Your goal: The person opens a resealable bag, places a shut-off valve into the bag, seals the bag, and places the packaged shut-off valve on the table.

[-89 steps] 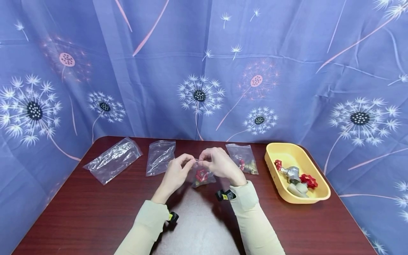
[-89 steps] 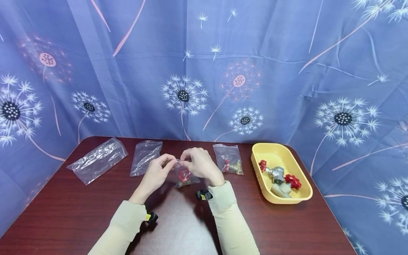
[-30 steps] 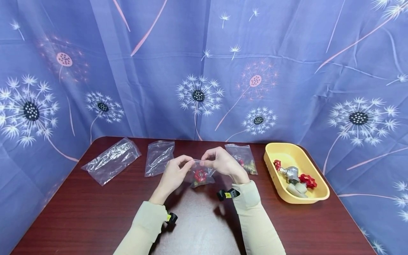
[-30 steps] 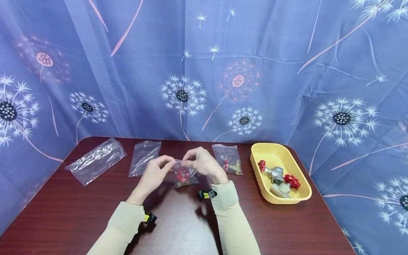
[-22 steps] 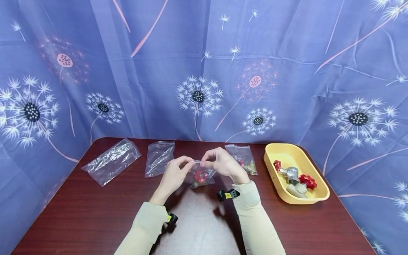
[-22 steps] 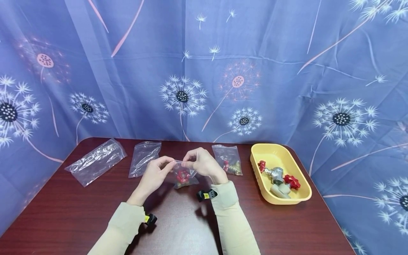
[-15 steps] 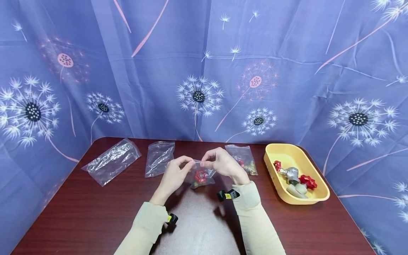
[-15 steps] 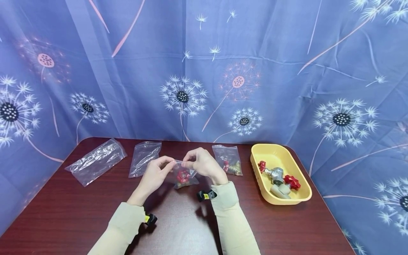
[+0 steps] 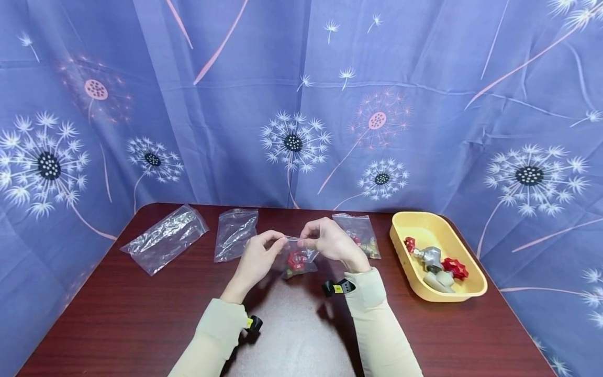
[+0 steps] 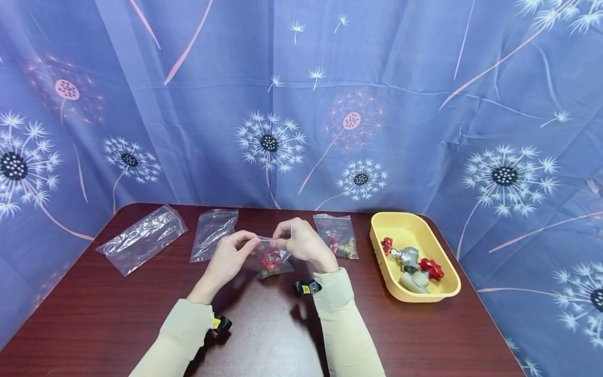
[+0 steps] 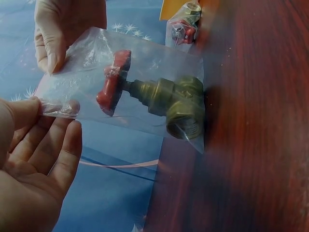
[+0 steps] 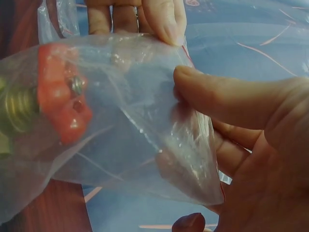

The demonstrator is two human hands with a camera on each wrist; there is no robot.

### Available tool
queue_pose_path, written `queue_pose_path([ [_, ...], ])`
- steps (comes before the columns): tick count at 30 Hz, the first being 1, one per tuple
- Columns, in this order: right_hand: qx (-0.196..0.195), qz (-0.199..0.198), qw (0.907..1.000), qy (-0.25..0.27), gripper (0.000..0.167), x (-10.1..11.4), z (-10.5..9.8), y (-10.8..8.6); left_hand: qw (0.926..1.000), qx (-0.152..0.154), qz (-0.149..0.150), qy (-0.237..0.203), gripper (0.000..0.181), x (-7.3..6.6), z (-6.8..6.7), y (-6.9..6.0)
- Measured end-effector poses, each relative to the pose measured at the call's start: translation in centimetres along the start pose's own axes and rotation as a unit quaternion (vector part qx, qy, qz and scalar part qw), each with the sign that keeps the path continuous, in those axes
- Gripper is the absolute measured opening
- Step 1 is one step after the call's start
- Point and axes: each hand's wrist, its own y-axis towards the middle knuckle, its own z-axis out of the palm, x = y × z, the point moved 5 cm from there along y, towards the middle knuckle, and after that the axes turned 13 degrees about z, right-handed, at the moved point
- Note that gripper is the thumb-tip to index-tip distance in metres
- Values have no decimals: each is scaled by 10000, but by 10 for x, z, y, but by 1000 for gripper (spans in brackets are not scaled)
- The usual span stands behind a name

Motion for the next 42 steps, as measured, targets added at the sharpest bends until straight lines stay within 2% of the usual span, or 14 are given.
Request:
queue_pose_path([
  [7,106,108,9994,307,11,-1,1,-1,10000,6,-72,63,8,0,1,0],
  [11,52,170,9998,92,11,-1,0,-1,9999,18,-100,-2,8,0,1,0],
  [15,-8,71,9998,-204,8,0,-2,-2,9999,-19,-162,-56,8,0,2,0],
  [22,37,60,9994,-333,10,-4,-3,-2,9994,-76,-344,77,8,1,3,0],
  [24,29,49,9994,-329,12,-4,-3,-3,9992,-83,-371,87,8,-4,2,0],
  [29,89,-103,9998,-153,16,-3,-2,-3,9996,-15,-275,-33,9,-4,0,-2],
  [30,122,-131,9998,-114,16,-2,-1,-3,9997,14,-242,-66,9,1,1,-2],
  [32,186,-158,9997,-57,16,-2,0,-3,9997,38,-221,-60,9,0,0,-2],
  [42,160,7,9988,-466,13,-3,-4,-3,9997,-100,-186,-125,10,1,0,-1],
])
